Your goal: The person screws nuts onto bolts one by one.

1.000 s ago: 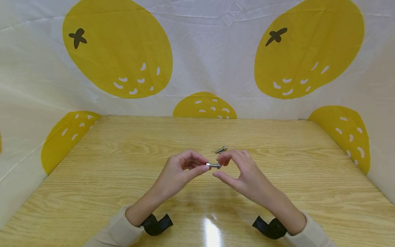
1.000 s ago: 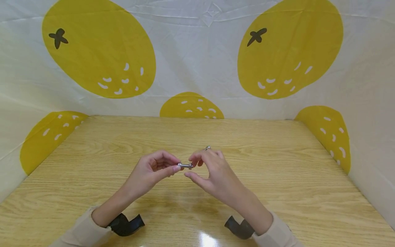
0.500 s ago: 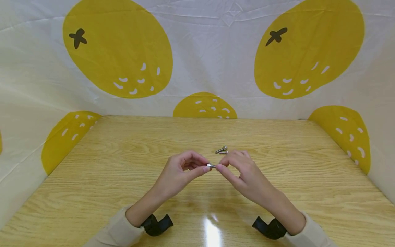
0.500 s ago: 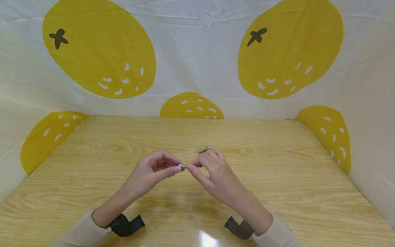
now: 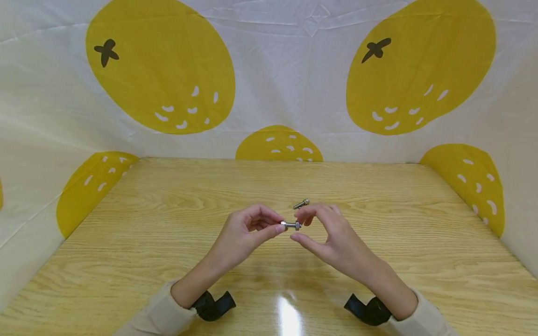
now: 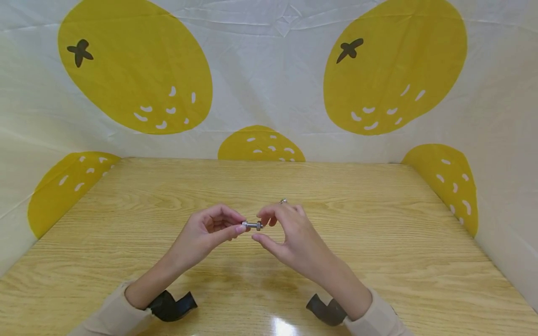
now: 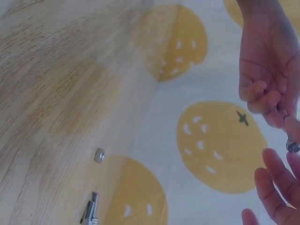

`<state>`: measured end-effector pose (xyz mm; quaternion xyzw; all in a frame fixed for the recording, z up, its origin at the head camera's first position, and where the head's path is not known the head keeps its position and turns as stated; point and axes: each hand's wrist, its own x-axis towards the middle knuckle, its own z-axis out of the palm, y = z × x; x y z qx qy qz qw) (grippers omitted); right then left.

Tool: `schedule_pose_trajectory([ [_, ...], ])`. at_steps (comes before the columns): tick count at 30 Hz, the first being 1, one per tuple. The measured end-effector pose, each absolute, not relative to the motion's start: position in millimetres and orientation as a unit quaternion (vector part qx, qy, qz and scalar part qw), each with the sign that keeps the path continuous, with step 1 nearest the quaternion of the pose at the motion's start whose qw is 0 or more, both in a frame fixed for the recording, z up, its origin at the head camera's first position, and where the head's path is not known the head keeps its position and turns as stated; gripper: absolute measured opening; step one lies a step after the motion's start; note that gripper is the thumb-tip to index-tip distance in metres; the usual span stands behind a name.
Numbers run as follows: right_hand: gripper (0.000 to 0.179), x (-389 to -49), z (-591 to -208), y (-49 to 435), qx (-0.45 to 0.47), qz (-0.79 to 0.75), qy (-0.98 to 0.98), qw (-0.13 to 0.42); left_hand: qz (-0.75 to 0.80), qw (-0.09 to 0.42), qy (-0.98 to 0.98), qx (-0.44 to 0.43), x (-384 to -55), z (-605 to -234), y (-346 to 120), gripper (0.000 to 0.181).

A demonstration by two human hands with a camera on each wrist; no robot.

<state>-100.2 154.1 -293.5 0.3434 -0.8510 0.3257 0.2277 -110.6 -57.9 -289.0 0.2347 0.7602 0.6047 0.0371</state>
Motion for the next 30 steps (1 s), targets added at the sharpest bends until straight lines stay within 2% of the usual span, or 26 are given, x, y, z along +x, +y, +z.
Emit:
schedule_pose_trajectory([
  [5, 0.032, -101.8, -295.2, 154.2, 0.358, 0.319, -0.843, 0.243, 0.604, 0.039, 0.760, 0.235, -110.9, -288.7, -58.0, 0.014],
  [10, 0.023, -100.3, -295.8, 154.2, 0.345, 0.321, -0.853, 0.225, 0.605, 0.040, 0.760, 0.236, -110.7, -288.5, -58.3, 0.014],
  [16, 0.003, -101.3, -296.7, 153.3, 0.344, 0.327, -0.855, 0.208, 0.604, 0.044, 0.758, 0.241, -109.6, -287.4, -58.5, 0.016],
  [21, 0.013, -103.2, -295.9, 153.5, 0.348, 0.326, -0.854, 0.207, 0.606, 0.046, 0.757, 0.239, -109.4, -287.3, -58.2, 0.016],
  [25, 0.005, -101.4, -294.4, 153.8, 0.326, 0.326, -0.864, 0.200, 0.604, 0.046, 0.760, 0.235, -109.6, -287.8, -58.6, 0.015],
  [28, 0.027, -100.2, -294.1, 153.7, 0.323, 0.326, -0.865, 0.203, 0.602, 0.044, 0.763, 0.232, -109.7, -287.9, -58.8, 0.015],
  [30, 0.034, -100.2, -294.4, 153.6, 0.331, 0.322, -0.861, 0.212, 0.602, 0.043, 0.763, 0.231, -109.8, -287.9, -58.8, 0.015],
])
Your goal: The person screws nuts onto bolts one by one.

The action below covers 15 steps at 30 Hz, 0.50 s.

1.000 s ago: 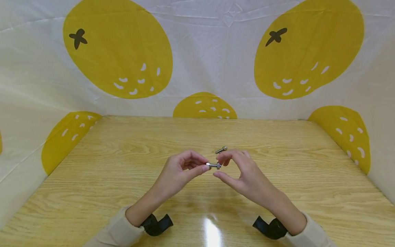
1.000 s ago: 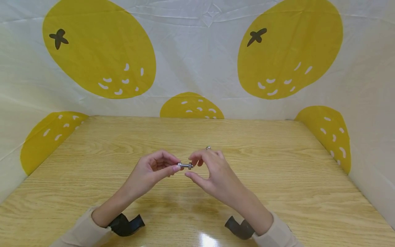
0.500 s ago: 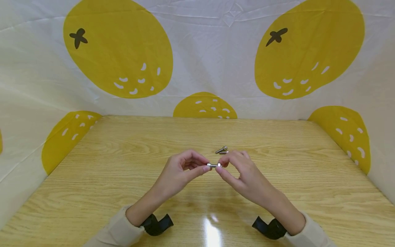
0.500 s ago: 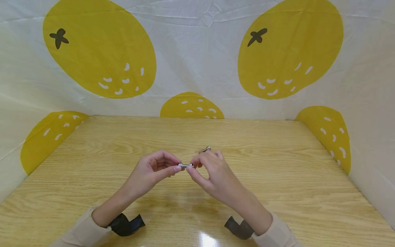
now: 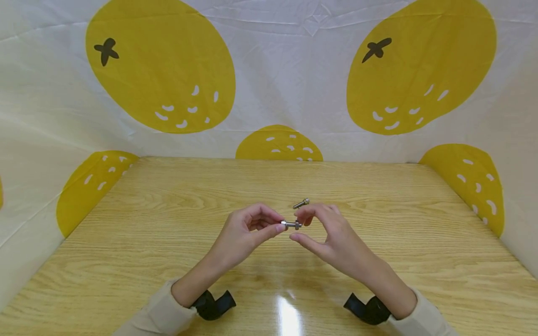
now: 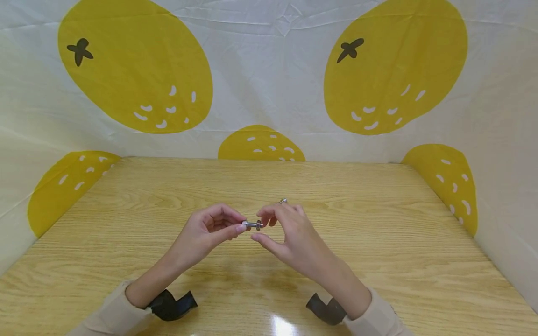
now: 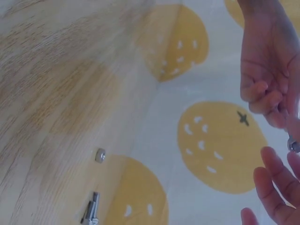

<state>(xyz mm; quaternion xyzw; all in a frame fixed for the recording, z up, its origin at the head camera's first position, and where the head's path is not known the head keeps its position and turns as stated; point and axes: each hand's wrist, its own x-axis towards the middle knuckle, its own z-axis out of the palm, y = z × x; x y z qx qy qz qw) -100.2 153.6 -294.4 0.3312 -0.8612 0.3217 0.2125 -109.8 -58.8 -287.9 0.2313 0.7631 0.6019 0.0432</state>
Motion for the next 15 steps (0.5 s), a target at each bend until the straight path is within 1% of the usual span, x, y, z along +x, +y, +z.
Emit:
schedule_pose_trajectory([
  [7, 0.029, -101.7, -295.2, 153.4, 0.357, 0.319, -0.845, 0.237, 0.604, 0.044, 0.761, 0.232, -109.8, -287.6, -58.9, 0.015],
  [15, 0.015, -102.2, -295.8, 153.0, 0.360, 0.331, -0.842, 0.227, 0.605, 0.044, 0.759, 0.235, -109.9, -288.2, -59.0, 0.016],
])
